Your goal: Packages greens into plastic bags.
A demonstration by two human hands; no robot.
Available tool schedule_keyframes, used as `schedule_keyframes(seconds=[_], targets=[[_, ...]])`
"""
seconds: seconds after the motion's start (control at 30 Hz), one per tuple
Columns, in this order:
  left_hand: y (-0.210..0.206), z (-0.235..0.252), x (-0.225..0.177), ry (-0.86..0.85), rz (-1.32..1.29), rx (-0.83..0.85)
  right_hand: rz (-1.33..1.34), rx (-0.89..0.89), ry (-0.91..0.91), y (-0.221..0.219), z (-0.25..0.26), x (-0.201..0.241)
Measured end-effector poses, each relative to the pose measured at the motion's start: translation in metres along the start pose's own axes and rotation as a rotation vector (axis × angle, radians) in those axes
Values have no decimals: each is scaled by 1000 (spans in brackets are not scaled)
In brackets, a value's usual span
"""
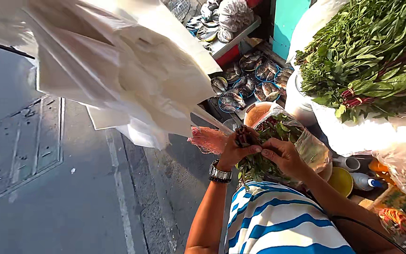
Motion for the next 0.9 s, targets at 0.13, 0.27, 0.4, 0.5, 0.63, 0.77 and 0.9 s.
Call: schedule_keyframes(seconds=[0.13,0.27,0.4,0.5,0.63,0.77,0.9], targets=[[-13,2,-1,-20,-5,41,-119,-36,26,-4,-3,7],[-22,1,2,37,-96,18,-335,-119,159,-6,-9,18],[-27,-1,7,86,-175,-15,-451,-230,303,-6,-18,25],[-30,-1,8,100,-203,-10,-461,-235,311,-4,-21,26],[-36,2,7,79,-163,8,-320,-256,259,2,-24,19],[-42,5,1,4,-78,2,-328,-248,136,9,-27,16],[-38,6,0,-63,147,-71,-400,-222,20,40,-27,23]])
Point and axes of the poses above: each hand's wrist, its own z-axis towards the middle knuckle, its own y-axis out of the back of the hand, x = y × z, the point moved 8 cm from there along z, towards the middle knuckle, and after that the axes turned 4 degrees about y, right-handed, at the moved point
